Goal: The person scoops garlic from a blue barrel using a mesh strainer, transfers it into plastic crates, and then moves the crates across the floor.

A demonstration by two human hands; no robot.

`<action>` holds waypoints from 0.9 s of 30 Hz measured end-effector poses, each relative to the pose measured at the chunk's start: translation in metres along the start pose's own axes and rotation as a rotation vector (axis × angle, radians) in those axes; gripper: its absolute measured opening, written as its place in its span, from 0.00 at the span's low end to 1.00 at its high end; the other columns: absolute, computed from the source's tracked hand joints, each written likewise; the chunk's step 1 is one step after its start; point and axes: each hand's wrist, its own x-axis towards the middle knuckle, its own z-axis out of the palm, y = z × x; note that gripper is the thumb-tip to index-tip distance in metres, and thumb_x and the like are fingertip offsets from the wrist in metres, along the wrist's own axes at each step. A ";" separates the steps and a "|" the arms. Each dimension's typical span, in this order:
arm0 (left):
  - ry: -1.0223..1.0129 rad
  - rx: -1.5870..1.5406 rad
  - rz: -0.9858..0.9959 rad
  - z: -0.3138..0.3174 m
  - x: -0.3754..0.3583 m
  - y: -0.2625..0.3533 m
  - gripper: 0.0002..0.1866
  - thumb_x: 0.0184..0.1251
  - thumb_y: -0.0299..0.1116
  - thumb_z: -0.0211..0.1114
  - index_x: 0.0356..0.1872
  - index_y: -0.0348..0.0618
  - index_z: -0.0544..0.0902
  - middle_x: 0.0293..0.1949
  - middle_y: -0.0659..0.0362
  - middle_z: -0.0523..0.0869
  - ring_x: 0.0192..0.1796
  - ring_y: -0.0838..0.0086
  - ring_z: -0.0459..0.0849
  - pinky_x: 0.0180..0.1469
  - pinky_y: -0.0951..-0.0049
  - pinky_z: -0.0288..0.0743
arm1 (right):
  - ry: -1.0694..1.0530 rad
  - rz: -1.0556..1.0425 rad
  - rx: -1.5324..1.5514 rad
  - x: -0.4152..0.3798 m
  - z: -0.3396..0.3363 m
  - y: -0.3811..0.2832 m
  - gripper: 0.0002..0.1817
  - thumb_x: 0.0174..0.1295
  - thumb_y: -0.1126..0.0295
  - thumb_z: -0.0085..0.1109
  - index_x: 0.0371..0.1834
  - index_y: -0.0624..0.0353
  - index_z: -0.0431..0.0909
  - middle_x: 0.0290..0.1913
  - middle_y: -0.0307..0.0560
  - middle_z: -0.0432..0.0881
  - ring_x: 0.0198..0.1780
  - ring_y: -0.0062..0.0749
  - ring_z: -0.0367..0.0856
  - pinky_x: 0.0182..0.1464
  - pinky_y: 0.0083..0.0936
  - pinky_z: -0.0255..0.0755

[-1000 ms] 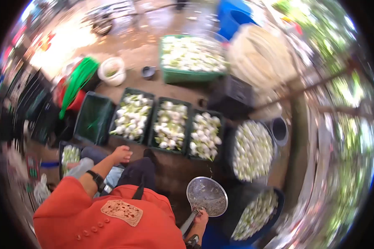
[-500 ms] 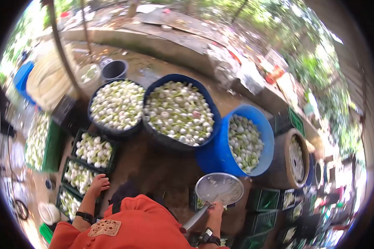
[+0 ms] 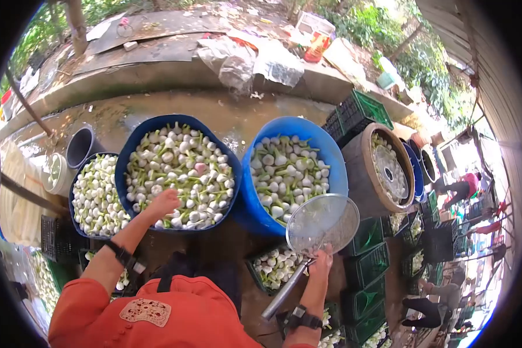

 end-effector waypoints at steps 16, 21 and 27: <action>0.213 0.776 0.341 0.217 0.285 0.091 0.38 0.50 0.34 0.63 0.62 0.37 0.56 0.56 0.45 0.66 0.55 0.55 0.68 0.58 0.65 0.62 | 0.211 0.174 -0.669 0.232 0.079 0.070 0.30 0.49 0.85 0.39 0.61 0.63 0.59 0.52 0.54 0.70 0.51 0.40 0.71 0.51 0.31 0.67; 0.355 0.817 0.340 0.242 0.322 0.082 0.30 0.56 0.28 0.56 0.61 0.43 0.59 0.50 0.52 0.72 0.48 0.58 0.73 0.50 0.64 0.69 | 0.088 0.445 -0.563 0.304 0.056 0.120 0.28 0.46 0.88 0.39 0.55 0.64 0.64 0.43 0.50 0.74 0.39 0.37 0.76 0.39 0.31 0.73; 0.417 0.897 0.316 0.241 0.328 0.086 0.22 0.59 0.23 0.47 0.57 0.46 0.64 0.41 0.54 0.74 0.40 0.60 0.75 0.41 0.63 0.73 | 0.031 0.569 -0.355 0.356 0.041 0.198 0.23 0.35 0.87 0.51 0.40 0.59 0.72 0.32 0.43 0.75 0.30 0.37 0.76 0.29 0.35 0.74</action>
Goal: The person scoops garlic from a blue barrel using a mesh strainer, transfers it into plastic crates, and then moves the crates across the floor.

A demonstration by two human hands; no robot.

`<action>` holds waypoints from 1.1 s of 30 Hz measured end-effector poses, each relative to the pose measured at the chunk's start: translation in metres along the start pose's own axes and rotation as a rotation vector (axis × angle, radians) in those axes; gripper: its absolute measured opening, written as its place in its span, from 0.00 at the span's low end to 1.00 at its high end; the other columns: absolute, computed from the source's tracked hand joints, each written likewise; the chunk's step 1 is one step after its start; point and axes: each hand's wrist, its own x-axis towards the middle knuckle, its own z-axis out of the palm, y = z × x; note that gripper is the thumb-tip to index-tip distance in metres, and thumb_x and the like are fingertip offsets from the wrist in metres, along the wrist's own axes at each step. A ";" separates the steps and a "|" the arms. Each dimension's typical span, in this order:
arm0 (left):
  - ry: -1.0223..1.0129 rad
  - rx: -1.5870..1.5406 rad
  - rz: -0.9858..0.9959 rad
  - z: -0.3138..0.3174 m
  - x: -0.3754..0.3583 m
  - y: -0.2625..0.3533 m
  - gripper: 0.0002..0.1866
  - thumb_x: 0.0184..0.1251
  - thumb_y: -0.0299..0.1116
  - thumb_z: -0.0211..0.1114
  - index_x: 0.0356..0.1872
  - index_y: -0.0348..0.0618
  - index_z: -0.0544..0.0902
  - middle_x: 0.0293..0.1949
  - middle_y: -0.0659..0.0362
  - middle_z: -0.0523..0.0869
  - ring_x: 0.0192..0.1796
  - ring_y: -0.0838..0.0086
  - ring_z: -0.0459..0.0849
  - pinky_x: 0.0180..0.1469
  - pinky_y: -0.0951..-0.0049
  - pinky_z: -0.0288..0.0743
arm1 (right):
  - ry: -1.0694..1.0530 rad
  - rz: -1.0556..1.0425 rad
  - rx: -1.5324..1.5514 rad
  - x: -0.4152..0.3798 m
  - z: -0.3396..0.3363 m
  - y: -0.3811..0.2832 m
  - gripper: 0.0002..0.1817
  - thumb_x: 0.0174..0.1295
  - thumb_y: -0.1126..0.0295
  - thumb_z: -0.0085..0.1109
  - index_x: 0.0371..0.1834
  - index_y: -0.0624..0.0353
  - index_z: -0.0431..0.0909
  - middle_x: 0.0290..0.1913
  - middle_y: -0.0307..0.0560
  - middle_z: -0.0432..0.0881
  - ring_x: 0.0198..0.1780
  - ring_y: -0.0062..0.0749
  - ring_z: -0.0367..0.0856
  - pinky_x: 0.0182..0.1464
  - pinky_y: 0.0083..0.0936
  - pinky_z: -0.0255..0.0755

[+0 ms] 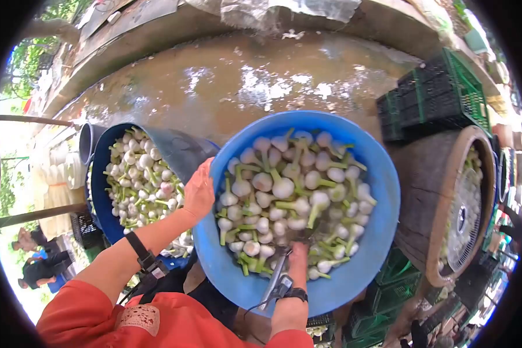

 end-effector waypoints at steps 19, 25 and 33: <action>-0.079 -0.023 -0.038 -0.008 0.000 0.006 0.24 0.57 0.19 0.49 0.56 0.44 0.63 0.43 0.51 0.74 0.45 0.55 0.74 0.43 0.62 0.71 | -0.092 0.333 0.257 0.004 -0.025 0.036 0.33 0.40 0.85 0.49 0.57 0.56 0.63 0.45 0.49 0.73 0.44 0.43 0.75 0.44 0.39 0.74; -0.071 -0.029 -0.008 -0.009 -0.001 0.008 0.24 0.57 0.19 0.49 0.57 0.43 0.63 0.43 0.51 0.74 0.46 0.55 0.74 0.45 0.61 0.71 | -0.245 0.079 0.293 -0.122 0.012 -0.031 0.37 0.41 0.84 0.48 0.61 0.56 0.59 0.48 0.47 0.72 0.46 0.40 0.74 0.47 0.38 0.74; 0.042 -0.034 0.074 0.002 -0.007 -0.005 0.20 0.61 0.22 0.45 0.55 0.41 0.64 0.44 0.48 0.74 0.47 0.53 0.73 0.47 0.61 0.69 | -0.260 0.067 0.200 -0.072 0.012 -0.013 0.16 0.45 0.83 0.48 0.40 0.73 0.70 0.36 0.54 0.77 0.38 0.44 0.79 0.46 0.40 0.75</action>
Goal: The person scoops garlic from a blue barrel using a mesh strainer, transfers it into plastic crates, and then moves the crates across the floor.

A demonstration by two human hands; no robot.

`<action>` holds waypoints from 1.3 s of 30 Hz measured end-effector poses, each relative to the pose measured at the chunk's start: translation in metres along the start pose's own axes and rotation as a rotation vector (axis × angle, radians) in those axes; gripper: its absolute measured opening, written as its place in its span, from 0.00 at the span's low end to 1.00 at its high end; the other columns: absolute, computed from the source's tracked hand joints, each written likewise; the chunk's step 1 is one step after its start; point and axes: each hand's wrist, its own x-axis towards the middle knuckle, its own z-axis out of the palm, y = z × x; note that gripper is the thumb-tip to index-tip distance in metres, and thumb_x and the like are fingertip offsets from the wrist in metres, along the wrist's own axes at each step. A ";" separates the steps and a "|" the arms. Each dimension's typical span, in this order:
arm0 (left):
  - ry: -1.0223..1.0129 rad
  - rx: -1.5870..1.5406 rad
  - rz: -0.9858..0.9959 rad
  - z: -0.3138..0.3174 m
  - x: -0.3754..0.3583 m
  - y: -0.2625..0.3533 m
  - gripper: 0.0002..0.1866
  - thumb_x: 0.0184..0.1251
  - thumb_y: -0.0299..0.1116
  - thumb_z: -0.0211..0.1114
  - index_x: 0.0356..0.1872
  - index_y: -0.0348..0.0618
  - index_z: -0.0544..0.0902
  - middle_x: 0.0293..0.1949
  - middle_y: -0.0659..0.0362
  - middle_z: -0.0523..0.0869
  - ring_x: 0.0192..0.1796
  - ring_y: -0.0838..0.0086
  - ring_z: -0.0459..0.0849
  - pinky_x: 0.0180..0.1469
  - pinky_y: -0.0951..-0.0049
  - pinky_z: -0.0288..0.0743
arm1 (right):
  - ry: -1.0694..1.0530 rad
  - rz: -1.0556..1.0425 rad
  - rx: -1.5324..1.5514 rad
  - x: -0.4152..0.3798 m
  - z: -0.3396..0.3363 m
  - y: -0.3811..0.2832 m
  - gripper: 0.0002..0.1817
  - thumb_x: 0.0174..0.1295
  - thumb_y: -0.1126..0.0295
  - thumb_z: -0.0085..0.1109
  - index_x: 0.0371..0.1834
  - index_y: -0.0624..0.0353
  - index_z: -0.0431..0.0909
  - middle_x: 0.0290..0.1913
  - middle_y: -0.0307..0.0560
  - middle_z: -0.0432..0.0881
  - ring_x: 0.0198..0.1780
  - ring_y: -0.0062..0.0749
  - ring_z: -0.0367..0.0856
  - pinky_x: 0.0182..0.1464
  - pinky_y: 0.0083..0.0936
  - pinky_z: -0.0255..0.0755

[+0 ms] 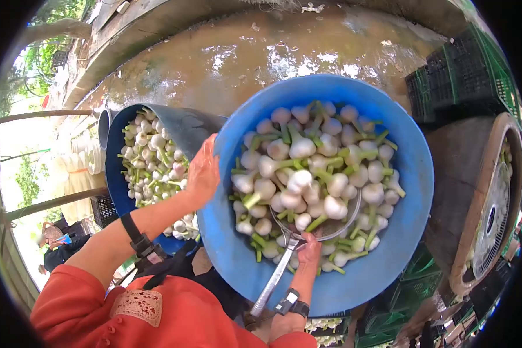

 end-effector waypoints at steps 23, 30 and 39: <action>-0.031 -0.385 0.029 -0.061 -0.052 0.020 0.35 0.52 0.31 0.59 0.62 0.39 0.56 0.61 0.46 0.60 0.63 0.55 0.59 0.65 0.63 0.52 | -0.311 -0.220 0.009 -0.161 0.049 -0.034 0.39 0.42 0.87 0.44 0.64 0.55 0.55 0.57 0.51 0.66 0.56 0.45 0.68 0.56 0.52 0.67; -0.238 -0.920 -0.269 -0.150 -0.131 0.013 0.36 0.57 0.43 0.61 0.65 0.50 0.55 0.65 0.54 0.54 0.64 0.62 0.59 0.63 0.58 0.56 | -0.393 -0.172 -0.161 -0.214 0.086 -0.011 0.41 0.41 0.87 0.43 0.66 0.53 0.52 0.59 0.53 0.63 0.57 0.50 0.66 0.55 0.54 0.68; 0.125 -0.366 0.023 -0.264 -0.203 -0.078 0.30 0.42 0.27 0.65 0.52 0.57 0.73 0.63 0.52 0.57 0.65 0.56 0.55 0.64 0.59 0.54 | -0.481 -0.024 -0.619 -0.280 0.151 0.078 0.36 0.40 0.86 0.50 0.60 0.62 0.60 0.50 0.54 0.72 0.48 0.46 0.75 0.48 0.41 0.73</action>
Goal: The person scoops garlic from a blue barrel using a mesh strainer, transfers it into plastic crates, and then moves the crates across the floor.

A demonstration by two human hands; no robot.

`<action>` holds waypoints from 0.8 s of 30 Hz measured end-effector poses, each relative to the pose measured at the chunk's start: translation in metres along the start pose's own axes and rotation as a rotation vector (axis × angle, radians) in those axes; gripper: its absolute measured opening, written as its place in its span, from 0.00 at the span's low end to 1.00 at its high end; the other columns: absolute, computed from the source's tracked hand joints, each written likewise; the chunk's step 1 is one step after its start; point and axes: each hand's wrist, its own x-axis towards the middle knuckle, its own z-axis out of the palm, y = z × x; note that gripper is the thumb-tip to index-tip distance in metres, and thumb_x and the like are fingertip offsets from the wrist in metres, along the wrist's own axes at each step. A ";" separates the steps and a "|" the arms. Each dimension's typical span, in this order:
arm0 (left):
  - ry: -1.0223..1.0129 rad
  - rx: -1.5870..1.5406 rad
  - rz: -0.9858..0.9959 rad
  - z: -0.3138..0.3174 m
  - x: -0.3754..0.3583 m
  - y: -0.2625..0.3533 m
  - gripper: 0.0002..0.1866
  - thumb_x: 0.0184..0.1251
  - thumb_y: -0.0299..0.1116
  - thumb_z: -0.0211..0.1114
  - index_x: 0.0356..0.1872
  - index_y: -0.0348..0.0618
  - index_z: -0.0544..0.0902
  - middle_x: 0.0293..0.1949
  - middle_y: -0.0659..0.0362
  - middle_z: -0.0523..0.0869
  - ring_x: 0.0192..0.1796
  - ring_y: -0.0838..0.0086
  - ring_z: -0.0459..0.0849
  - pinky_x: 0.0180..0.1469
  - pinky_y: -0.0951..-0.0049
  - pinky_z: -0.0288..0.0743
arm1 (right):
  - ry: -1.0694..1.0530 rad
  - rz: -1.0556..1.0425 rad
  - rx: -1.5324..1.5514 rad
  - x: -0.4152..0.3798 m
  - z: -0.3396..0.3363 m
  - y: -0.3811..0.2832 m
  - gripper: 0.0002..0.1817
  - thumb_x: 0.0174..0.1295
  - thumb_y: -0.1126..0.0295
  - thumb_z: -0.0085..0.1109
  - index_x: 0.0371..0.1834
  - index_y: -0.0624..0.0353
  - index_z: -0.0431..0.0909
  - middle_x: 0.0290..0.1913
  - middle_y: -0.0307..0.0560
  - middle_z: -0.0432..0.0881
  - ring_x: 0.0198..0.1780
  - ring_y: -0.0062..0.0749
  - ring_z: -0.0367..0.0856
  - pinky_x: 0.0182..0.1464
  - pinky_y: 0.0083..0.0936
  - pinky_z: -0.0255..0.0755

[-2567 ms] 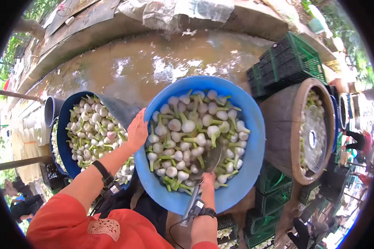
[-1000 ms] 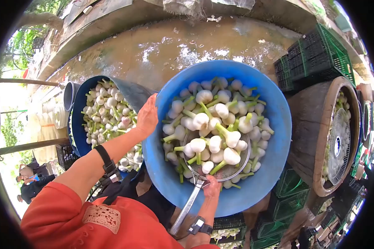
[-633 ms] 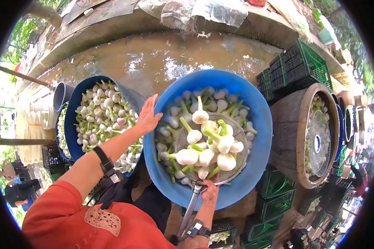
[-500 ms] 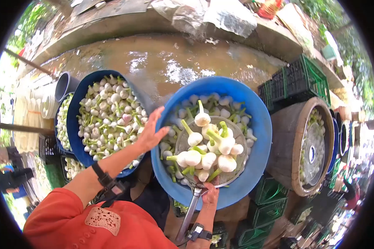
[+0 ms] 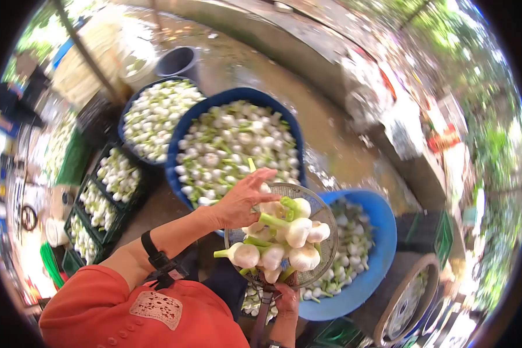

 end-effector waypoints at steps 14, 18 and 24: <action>0.515 0.176 -0.656 -0.288 -0.429 -0.119 0.07 0.50 0.30 0.59 0.32 0.49 0.80 0.48 0.57 0.69 0.48 0.62 0.69 0.49 0.67 0.70 | -0.685 0.659 -0.635 -0.045 0.349 0.190 0.44 0.37 0.82 0.47 0.66 0.56 0.51 0.56 0.57 0.67 0.53 0.51 0.72 0.50 0.46 0.74; 0.894 0.096 -0.887 -0.305 -0.537 -0.127 0.06 0.49 0.28 0.59 0.30 0.44 0.78 0.41 0.57 0.76 0.47 0.61 0.72 0.52 0.67 0.65 | -0.841 0.840 -0.811 -0.044 0.424 0.274 0.42 0.39 0.84 0.43 0.66 0.57 0.51 0.56 0.57 0.67 0.52 0.48 0.73 0.52 0.41 0.72; 1.522 -0.458 -1.165 -0.336 -0.650 -0.149 0.03 0.64 0.26 0.53 0.37 0.42 0.73 0.40 0.62 0.79 0.43 0.78 0.78 0.42 0.79 0.73 | -0.995 1.031 -1.020 -0.039 0.529 0.377 0.41 0.40 0.85 0.42 0.66 0.60 0.50 0.51 0.57 0.71 0.48 0.46 0.75 0.49 0.37 0.74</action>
